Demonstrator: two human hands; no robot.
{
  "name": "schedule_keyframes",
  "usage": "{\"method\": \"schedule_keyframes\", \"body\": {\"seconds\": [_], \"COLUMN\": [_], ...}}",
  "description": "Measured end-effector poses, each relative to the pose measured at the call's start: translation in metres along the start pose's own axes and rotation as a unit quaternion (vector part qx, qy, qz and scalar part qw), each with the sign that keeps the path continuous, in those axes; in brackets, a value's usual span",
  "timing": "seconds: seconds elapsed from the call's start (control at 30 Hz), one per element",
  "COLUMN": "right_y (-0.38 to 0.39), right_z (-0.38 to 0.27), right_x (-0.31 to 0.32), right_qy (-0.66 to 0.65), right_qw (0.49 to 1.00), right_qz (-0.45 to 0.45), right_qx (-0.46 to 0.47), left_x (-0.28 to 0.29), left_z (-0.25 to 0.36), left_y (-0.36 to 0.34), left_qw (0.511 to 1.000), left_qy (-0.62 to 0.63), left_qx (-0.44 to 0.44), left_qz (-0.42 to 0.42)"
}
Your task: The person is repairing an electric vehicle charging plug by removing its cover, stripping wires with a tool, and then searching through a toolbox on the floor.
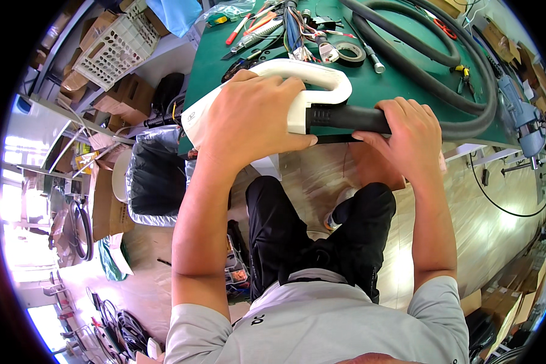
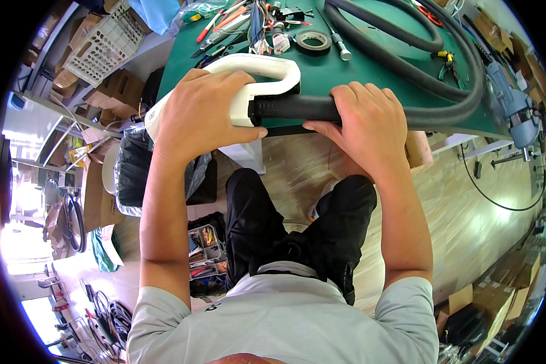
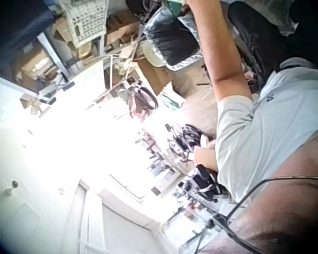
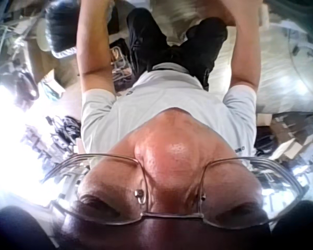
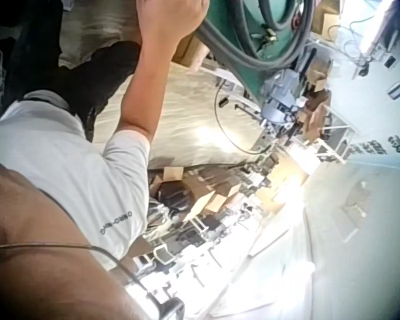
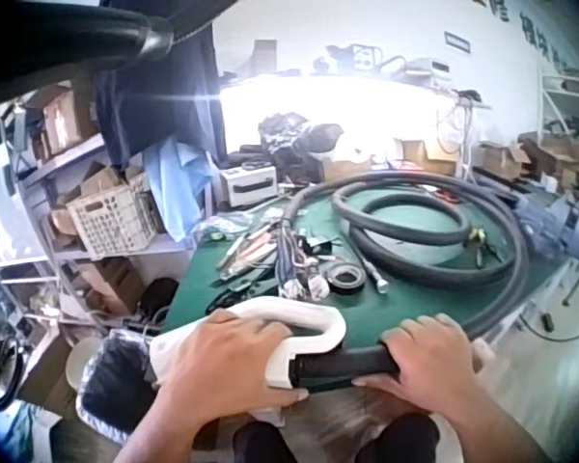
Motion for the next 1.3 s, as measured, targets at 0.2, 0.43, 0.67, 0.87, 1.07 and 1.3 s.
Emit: {"method": "schedule_keyframes", "body": {"seconds": [0.2,0.43,0.67,0.87,1.07,1.3], "right_y": [0.0005,0.0017,0.0020,0.0026,0.0026,0.0042], "right_z": [0.0003,0.0012,0.0014,0.0015,0.0013,0.0021], "right_x": [-0.0003,-0.0015,-0.0019,-0.0019,-0.0018,-0.0036], "right_qy": [0.000,0.003,0.007,0.005,0.005,-0.001], "right_qw": [1.000,1.000,1.000,1.000,1.000,1.000], "right_qz": [0.003,0.006,0.011,0.015,0.016,0.007], "right_qx": [-0.001,-0.001,0.006,0.003,0.005,-0.005], "left_x": [-0.0001,0.0007,0.0015,0.0003,0.0014,0.0009], "left_z": [0.0011,0.0025,0.0033,0.0031,0.0044,0.0049], "left_y": [-0.0017,-0.0017,-0.0019,-0.0026,-0.0019,-0.0024], "left_qw": [0.998,0.999,0.999,1.000,1.000,1.000], "left_qy": [-0.002,-0.004,-0.004,0.002,0.001,0.003], "left_qx": [0.028,0.022,0.013,0.007,0.006,0.013], "left_qz": [-0.051,-0.039,-0.032,-0.025,-0.026,-0.026]}}
Point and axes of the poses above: each hand's wrist, its own y-axis away from the middle knuckle, its own x-axis out of the back of the hand, z = x × y, the point moved 4 cm from there along -y, towards the middle knuckle, and after that the axes turned 9 degrees about x, right-handed, at the moved point
